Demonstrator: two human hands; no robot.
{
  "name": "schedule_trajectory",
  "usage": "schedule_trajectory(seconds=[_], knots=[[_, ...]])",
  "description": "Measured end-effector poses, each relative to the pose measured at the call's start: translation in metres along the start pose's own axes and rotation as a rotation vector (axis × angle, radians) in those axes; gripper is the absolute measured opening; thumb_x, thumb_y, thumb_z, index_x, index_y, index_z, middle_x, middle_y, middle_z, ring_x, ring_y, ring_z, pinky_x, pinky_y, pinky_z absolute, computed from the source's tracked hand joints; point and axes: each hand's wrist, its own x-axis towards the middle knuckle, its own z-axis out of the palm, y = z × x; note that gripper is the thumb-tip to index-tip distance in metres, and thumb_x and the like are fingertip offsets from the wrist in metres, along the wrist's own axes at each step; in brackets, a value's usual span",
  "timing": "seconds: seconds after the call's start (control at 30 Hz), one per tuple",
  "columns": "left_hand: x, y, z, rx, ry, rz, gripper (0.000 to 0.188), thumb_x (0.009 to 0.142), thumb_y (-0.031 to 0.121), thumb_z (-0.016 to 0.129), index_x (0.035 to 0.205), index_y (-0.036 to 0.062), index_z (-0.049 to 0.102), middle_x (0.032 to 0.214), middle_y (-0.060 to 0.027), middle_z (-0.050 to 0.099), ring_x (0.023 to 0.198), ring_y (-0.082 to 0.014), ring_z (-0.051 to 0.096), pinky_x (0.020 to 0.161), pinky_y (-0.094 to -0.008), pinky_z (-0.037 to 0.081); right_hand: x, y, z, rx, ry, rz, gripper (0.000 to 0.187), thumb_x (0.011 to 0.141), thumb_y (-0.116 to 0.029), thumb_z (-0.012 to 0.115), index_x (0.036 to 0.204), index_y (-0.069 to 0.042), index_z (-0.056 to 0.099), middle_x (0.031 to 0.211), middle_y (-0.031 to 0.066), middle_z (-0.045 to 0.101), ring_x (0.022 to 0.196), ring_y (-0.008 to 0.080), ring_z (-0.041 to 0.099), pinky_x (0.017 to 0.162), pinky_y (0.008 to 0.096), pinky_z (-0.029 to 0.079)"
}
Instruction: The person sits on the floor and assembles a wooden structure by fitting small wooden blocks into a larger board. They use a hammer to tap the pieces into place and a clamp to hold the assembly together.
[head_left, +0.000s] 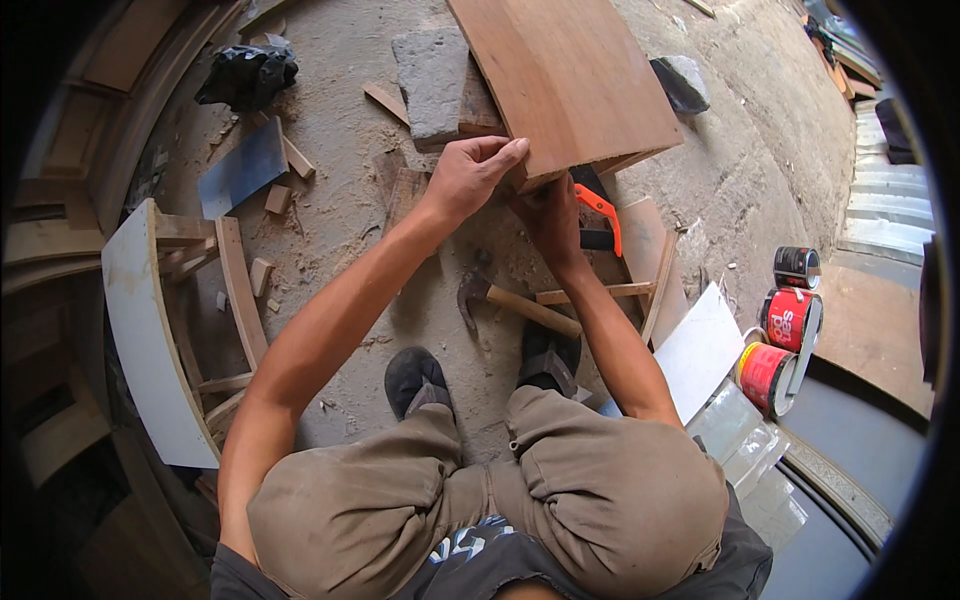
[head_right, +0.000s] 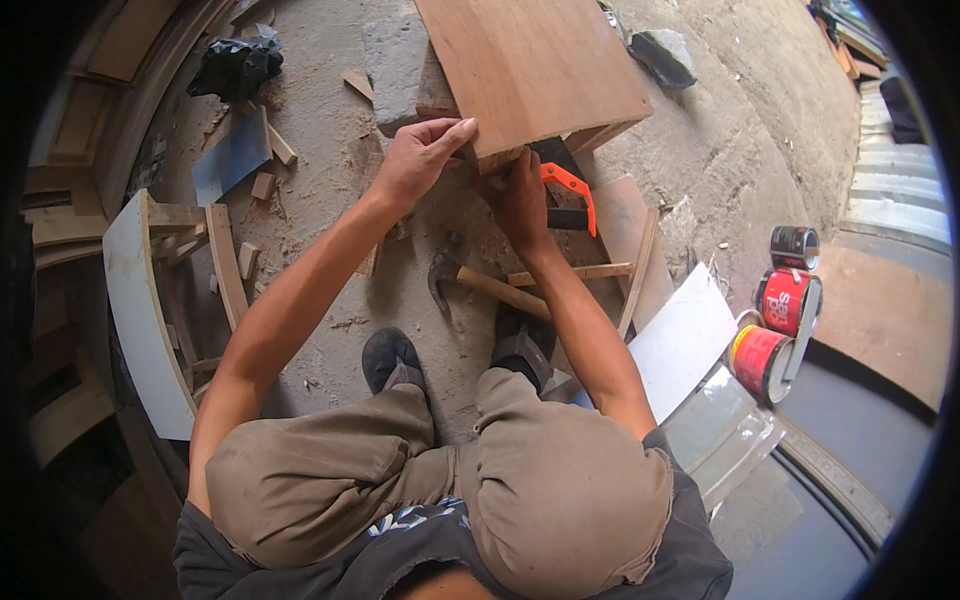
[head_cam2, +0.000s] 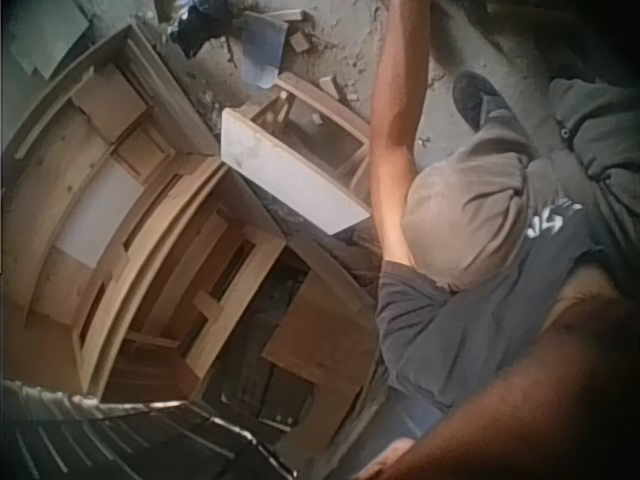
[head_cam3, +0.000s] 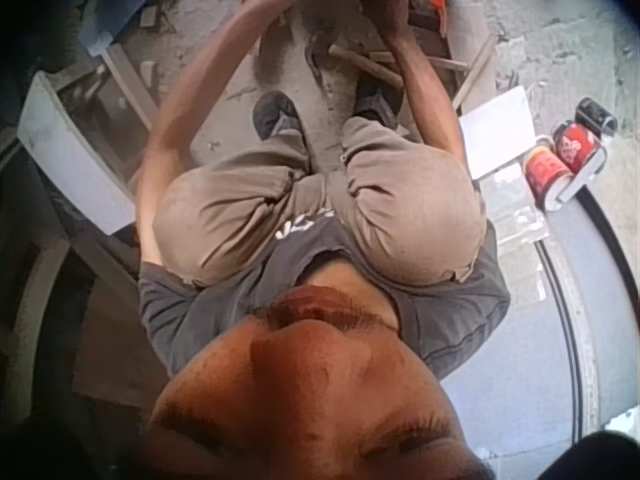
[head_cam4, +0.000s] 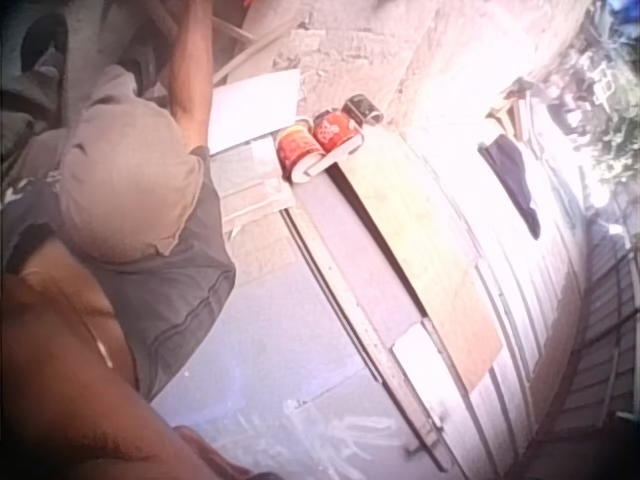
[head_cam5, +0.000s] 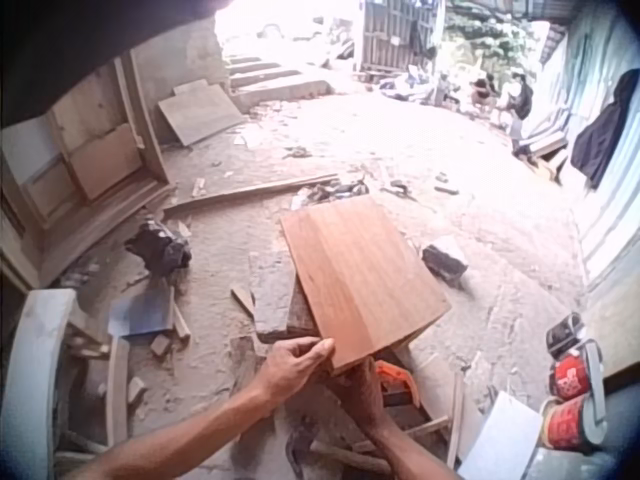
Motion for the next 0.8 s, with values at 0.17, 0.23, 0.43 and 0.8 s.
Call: schedule_trajectory(seconds=[0.17, 0.23, 0.43, 0.8], knots=[[0.0001, -0.0021, -0.0002, 0.017, 0.009, 0.022, 0.041, 0.096, 0.04, 0.069, 0.116, 0.0042, 0.073, 0.102, 0.0, 0.073, 0.091, -0.0077, 0.064, 0.079, -0.026, 0.052, -0.0007, -0.0026, -0.0004, -0.032, 0.006, 0.011, 0.063, 0.077, -0.019, 0.084, 0.125, 0.0, 0.049, 0.113, 0.0223, 0.057, 0.104, 0.0426, 0.06, 0.082, 0.0484, 0.054], [-0.0003, -0.0016, 0.0001, 0.02, 0.014, 0.021, 0.041, 0.096, 0.04, 0.069, 0.116, 0.0041, 0.073, 0.103, -0.0002, 0.073, 0.091, -0.0079, 0.064, 0.079, -0.0263, 0.052, -0.0012, -0.0048, -0.0009, -0.023, -0.001, 0.034, 0.062, 0.077, -0.019, 0.084, 0.125, 0.0, 0.049, 0.113, 0.0223, 0.057, 0.104, 0.0425, 0.06, 0.082, 0.0483, 0.054], [0.0003, -0.0021, 0.0016, -0.002, 0.016, -0.025, 0.04, 0.097, 0.038, 0.068, 0.117, 0.0033, 0.073, 0.105, -0.0015, 0.073, 0.094, -0.0093, 0.065, 0.081, -0.0286, 0.055, -0.0013, -0.0032, 0.0003, -0.006, 0.014, 0.039, 0.063, 0.076, -0.019, 0.085, 0.125, 0.0, 0.049, 0.112, 0.0218, 0.057, 0.103, 0.0421, 0.06, 0.081, 0.0478, 0.053], [0.0031, -0.003, 0.0004, 0.023, 0.002, -0.034, 0.038, 0.099, 0.036, 0.065, 0.117, 0.0031, 0.071, 0.106, -0.001, 0.072, 0.096, -0.0092, 0.066, 0.083, -0.0304, 0.057, -0.0001, -0.0018, 0.0034, -0.047, 0.025, 0.058, 0.065, 0.074, -0.019, 0.085, 0.124, 0.0, 0.048, 0.11, 0.0221, 0.056, 0.1, 0.0439, 0.06, 0.078, 0.0495, 0.053]])
